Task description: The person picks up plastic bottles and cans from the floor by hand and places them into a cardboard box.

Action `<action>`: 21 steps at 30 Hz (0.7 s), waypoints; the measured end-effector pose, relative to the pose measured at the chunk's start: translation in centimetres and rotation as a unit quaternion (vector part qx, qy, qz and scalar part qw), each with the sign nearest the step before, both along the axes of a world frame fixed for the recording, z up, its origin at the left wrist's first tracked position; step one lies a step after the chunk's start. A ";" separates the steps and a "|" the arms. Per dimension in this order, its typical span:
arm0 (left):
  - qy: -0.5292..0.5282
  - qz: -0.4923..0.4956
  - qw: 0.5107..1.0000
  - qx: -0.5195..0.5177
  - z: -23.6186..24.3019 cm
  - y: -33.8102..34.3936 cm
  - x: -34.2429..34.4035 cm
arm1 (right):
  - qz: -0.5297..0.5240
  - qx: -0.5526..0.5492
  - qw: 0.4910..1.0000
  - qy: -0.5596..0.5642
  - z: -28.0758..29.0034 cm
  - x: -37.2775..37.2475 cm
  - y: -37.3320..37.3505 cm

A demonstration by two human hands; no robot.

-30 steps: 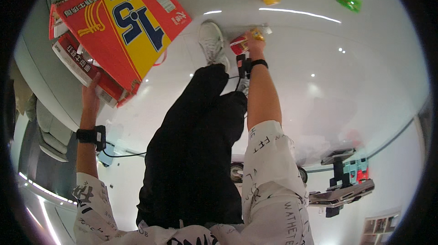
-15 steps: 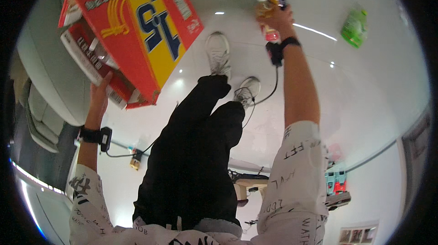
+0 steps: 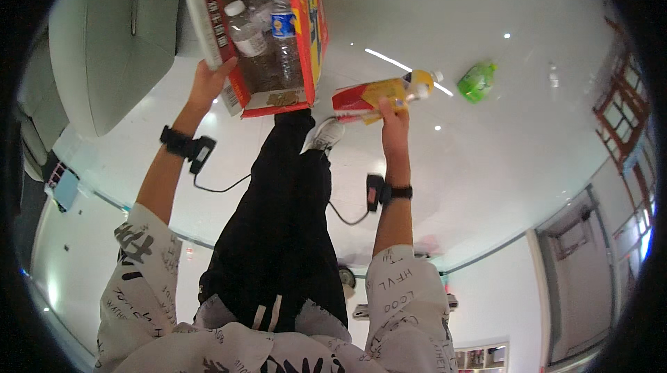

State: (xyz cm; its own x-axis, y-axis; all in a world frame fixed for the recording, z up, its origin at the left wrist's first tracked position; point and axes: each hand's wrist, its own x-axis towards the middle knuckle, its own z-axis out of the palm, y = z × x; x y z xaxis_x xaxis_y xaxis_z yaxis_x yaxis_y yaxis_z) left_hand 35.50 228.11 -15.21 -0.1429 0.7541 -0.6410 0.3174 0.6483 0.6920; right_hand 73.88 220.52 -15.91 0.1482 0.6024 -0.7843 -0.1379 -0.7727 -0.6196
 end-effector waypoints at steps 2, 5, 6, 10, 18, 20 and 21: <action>0.007 -0.013 1.000 -0.020 -1.4 0.0 0.8 | -0.120 0.086 0.977 0.156 4.8 0.6 1.9; 0.038 -0.027 0.999 0.002 -3.1 -0.7 1.9 | -0.059 0.128 0.951 0.274 12.3 -0.4 8.0; 0.032 -0.024 0.999 -0.007 -2.9 -0.8 2.6 | -0.069 0.096 0.940 0.319 14.3 -2.0 10.0; 0.034 0.000 0.999 -0.016 -2.3 -1.1 3.8 | -0.045 0.000 0.901 0.432 13.0 -7.6 16.6; 0.059 -0.010 0.998 0.011 -3.4 -1.0 4.8 | 0.020 -0.113 0.889 0.442 5.3 -15.7 25.7; 0.067 -0.008 0.998 0.010 -3.5 -0.9 4.7 | 0.021 -0.122 0.906 0.406 5.4 -15.6 25.4; 0.064 -0.011 0.998 0.007 -3.5 -0.9 4.4 | 0.054 -0.086 0.924 0.368 5.6 -16.0 24.6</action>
State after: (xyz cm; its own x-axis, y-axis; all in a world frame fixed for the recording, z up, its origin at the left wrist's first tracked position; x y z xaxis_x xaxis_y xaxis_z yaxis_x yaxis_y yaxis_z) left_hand 39.95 227.21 -18.70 -0.2054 0.7666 -0.6083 0.4180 0.6308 0.6538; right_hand 57.91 245.16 -10.31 -0.5168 0.4389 -0.7350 -0.3888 -0.8853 -0.2553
